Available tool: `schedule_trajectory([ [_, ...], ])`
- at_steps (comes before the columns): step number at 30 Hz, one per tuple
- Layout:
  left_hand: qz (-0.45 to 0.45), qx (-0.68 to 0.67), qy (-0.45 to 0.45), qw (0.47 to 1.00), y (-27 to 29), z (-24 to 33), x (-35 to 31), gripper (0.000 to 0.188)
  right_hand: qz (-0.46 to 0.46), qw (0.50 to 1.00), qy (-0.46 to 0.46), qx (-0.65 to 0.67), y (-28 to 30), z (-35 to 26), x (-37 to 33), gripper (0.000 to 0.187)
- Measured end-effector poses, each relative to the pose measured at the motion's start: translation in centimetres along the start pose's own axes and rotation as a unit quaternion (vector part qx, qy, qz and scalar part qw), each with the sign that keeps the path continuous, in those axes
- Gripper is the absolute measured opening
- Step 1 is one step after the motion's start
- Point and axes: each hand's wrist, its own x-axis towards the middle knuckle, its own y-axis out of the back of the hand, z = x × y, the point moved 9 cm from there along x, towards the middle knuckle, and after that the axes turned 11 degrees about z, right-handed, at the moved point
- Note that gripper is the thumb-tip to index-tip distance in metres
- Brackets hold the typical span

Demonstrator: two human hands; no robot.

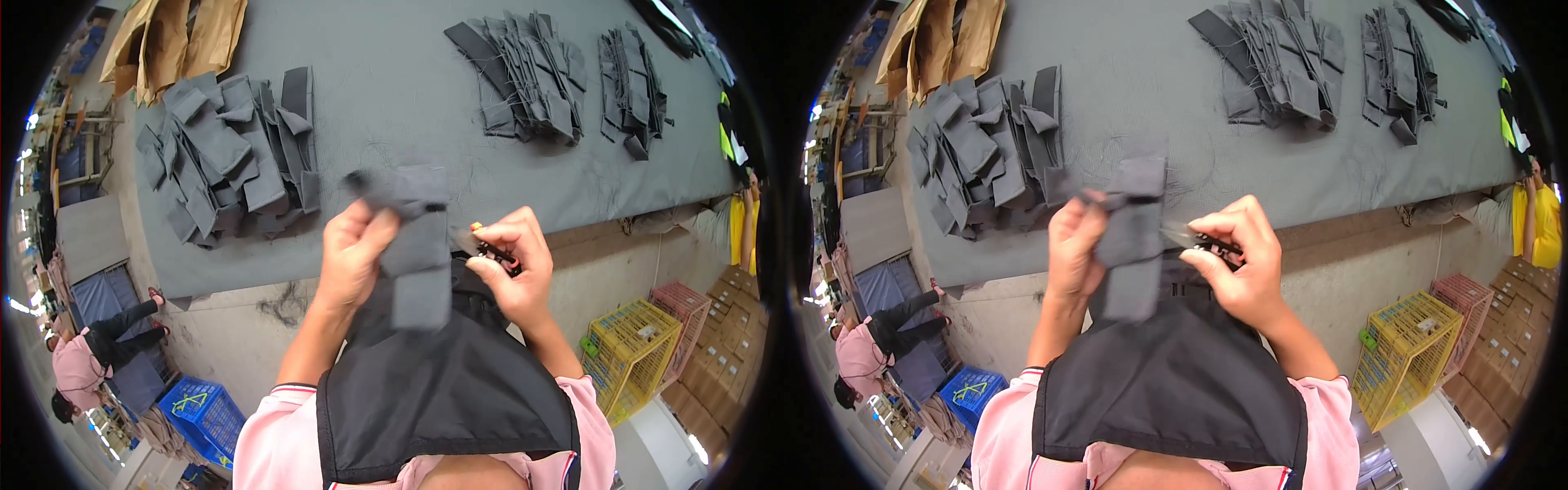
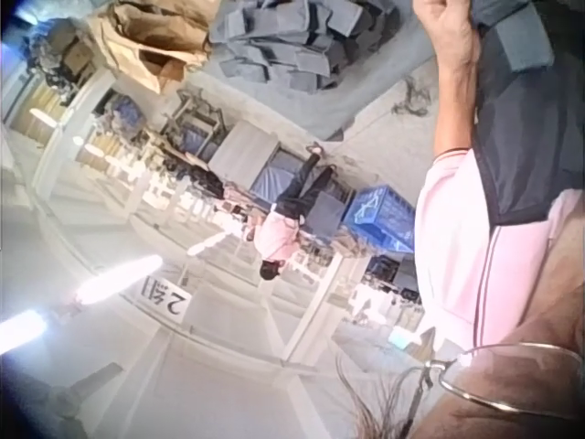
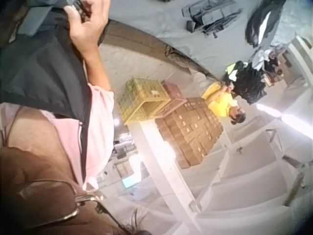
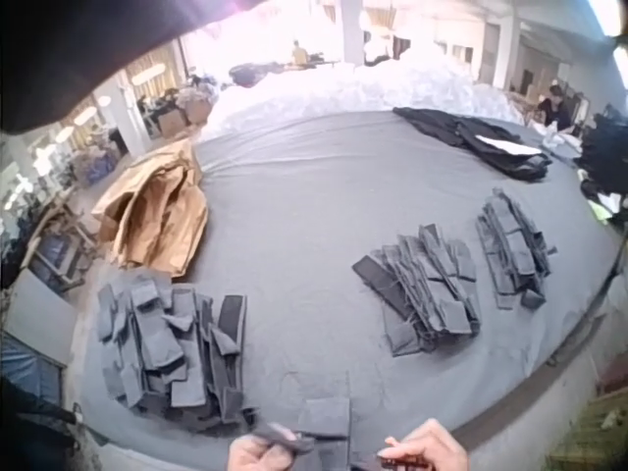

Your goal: Trim and inspect fabric strap components using a hand-held cutter in a factory setting.

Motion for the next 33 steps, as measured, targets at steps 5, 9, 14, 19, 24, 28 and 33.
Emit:
schedule_trajectory([
  [5, 0.007, -0.220, 0.179, 0.959, 1.8, -6.7, 3.2, 0.023, -0.009, 0.989, -0.134, 0.062, -0.9, 5.5, -0.5, 0.031],
  [9, -0.014, -0.133, 0.100, 0.986, 1.9, -3.9, 2.2, 0.022, -0.003, 0.978, -0.194, 0.074, -1.0, 5.5, -0.1, 0.008],
  [14, -0.019, 0.047, -0.172, 0.984, 3.2, 5.0, 1.2, 0.013, -0.029, 0.966, -0.214, 0.143, -2.4, 5.8, -0.6, 0.017],
  [19, 0.067, 0.330, -0.473, 0.814, 5.6, 17.4, -2.0, 0.016, -0.021, 0.972, -0.200, 0.120, -2.0, 6.3, 0.8, 0.019],
  [24, 0.146, 0.665, -0.407, 0.609, 8.8, 19.4, 0.1, 0.031, 0.028, 0.987, -0.131, 0.083, 0.8, 5.0, 4.2, 0.016],
  [28, 0.255, 0.669, -0.419, 0.558, 14.2, 21.0, -2.5, 0.040, 0.070, 0.994, -0.002, -0.079, 3.4, 0.4, 9.3, 0.008],
  [33, 0.349, 0.504, -0.508, 0.605, 7.6, 22.2, -4.4, 0.030, 0.173, 0.921, 0.137, -0.320, 8.2, -0.1, 16.0, 0.032],
])
